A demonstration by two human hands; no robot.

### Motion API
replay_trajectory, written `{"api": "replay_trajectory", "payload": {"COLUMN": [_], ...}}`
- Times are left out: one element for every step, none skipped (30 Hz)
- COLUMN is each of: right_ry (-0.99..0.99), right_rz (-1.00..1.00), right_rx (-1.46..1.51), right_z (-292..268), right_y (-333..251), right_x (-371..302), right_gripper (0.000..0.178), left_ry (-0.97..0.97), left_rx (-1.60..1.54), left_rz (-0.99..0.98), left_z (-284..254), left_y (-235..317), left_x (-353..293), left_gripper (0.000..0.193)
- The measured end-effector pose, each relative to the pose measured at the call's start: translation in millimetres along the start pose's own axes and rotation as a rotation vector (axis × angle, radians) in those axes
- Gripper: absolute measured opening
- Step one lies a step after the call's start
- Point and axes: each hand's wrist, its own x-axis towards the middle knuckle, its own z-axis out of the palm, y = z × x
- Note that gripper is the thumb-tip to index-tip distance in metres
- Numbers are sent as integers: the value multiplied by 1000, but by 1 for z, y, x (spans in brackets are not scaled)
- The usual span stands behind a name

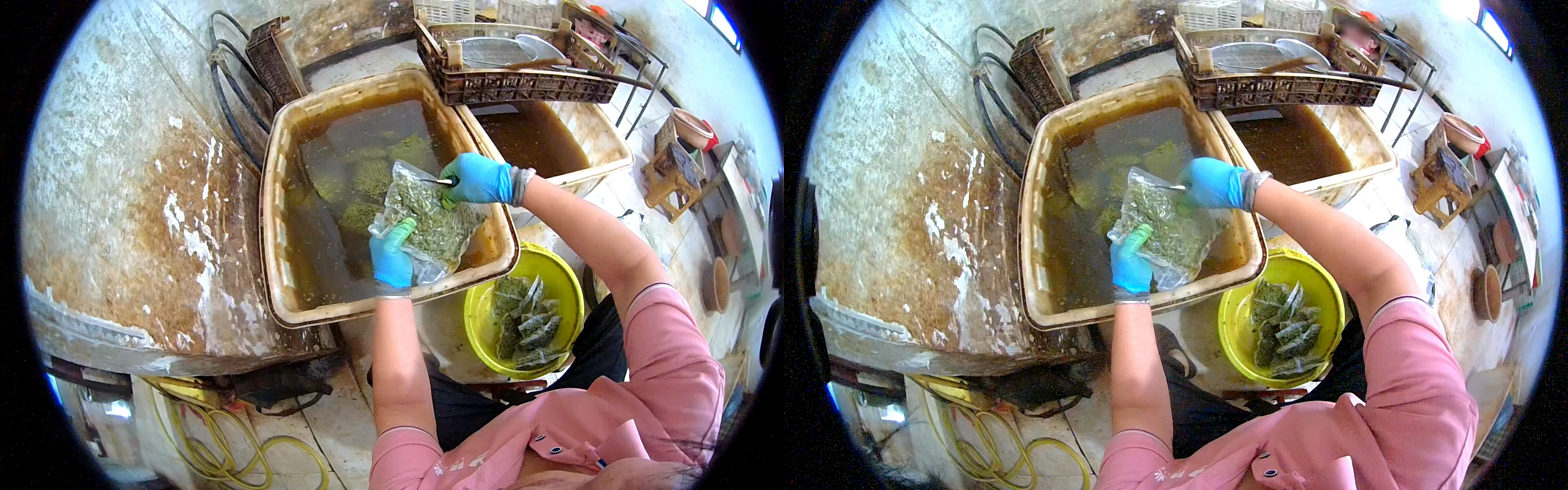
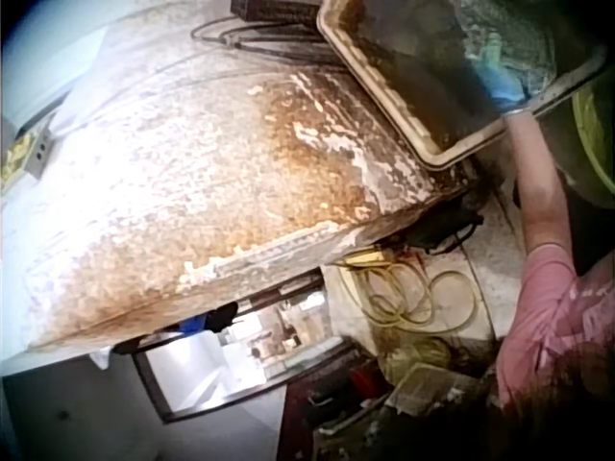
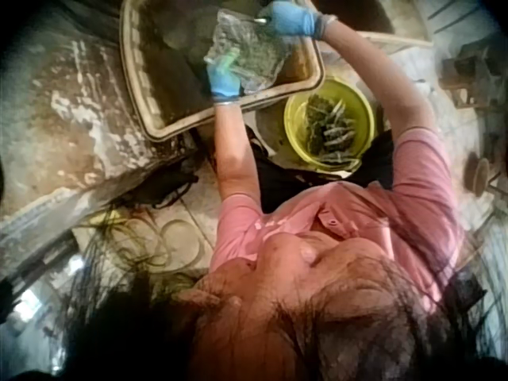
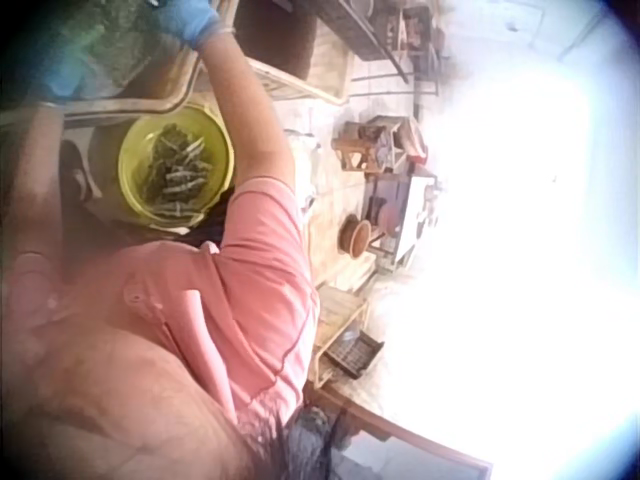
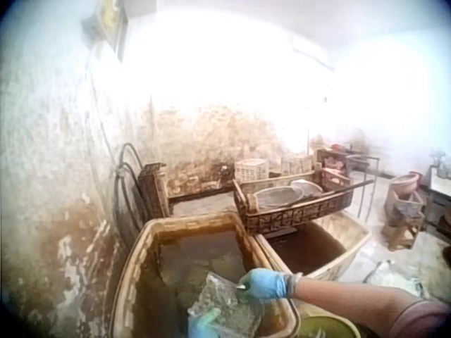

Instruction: The person repeatedly scoops green seaweed from a water-filled tub into small plastic bags, then places the filled bags into a yellow bucket. The person uses gloved hands to handle the seaweed and bags throughout the process.

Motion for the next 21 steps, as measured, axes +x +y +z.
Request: {"api": "replay_trajectory", "payload": {"right_ry": [5, 11, 57, 57, 57, 59, 49, 54, 64, 73, 71, 72, 74, 82, 88, 95, 122, 138, 154, 170, 216], "right_rz": [-11, -22, 24, 49, 73, 100, 79, 39, 70, 102, 93, 87, 82, 53, 20, -11, -10, 1, 12, 23, 44], "right_rx": [31, 63, 156, 181, 205, 229, 181, 143, 220, 297, 337, 376, 414, 310, 208, 106, -44, -104, -164, -223, -311], "right_z": [3, 6, 7, 6, 6, 6, 13, 21, 22, 22, 26, 28, 29, 29, 28, 29, 32, 31, 29, 26, 21], "right_y": [-2, -5, -7, -10, -14, -15, -12, -8, -15, -21, -22, -22, -23, -23, -25, -26, -23, -23, -24, -24, -23], "right_x": [-2, -4, -5, -4, -3, -1, 1, 3, 3, 4, 6, 8, 8, 8, 8, 9, 8, 7, 7, 8, 8], "right_gripper": [25, 25, 23, 23, 22, 22, 20, 19, 19, 19, 18, 18, 18, 18, 18, 17, 18, 19, 19, 19, 17], "left_ry": [68, 137, 180, 293, 407, 517, 448, 378, 297, 216, 147, 140, 130, 120, 155, 149, 143, 139, 153, 169, 179], "left_rx": [51, 102, 252, 387, 522, 657, 701, 744, 741, 733, 615, 538, 460, 382, 317, 328, 339, 349, 399, 450, 499], "left_rz": [0, 0, 32, 113, 194, 273, 328, 382, 259, 136, -62, -86, -110, -135, -144, -162, -180, -197, -144, -91, -42], "left_z": [-6, -13, -17, -18, -17, -12, -8, -5, -3, -2, 0, -1, -4, -6, -3, -2, -1, -2, -6, -13, -18], "left_y": [0, 0, 0, -4, -10, -14, -17, -18, -19, -20, -20, -19, -19, -18, -13, -13, -14, -13, -16, -21, -25], "left_x": [2, 4, 7, 8, 9, 8, 6, 4, 3, 4, 3, 6, 10, 13, 13, 12, 11, 9, 11, 13, 14], "left_gripper": [43, 44, 56, 59, 63, 67, 61, 55, 50, 44, 33, 30, 27, 23, 15, 13, 11, 10, 10, 10, 10]}}
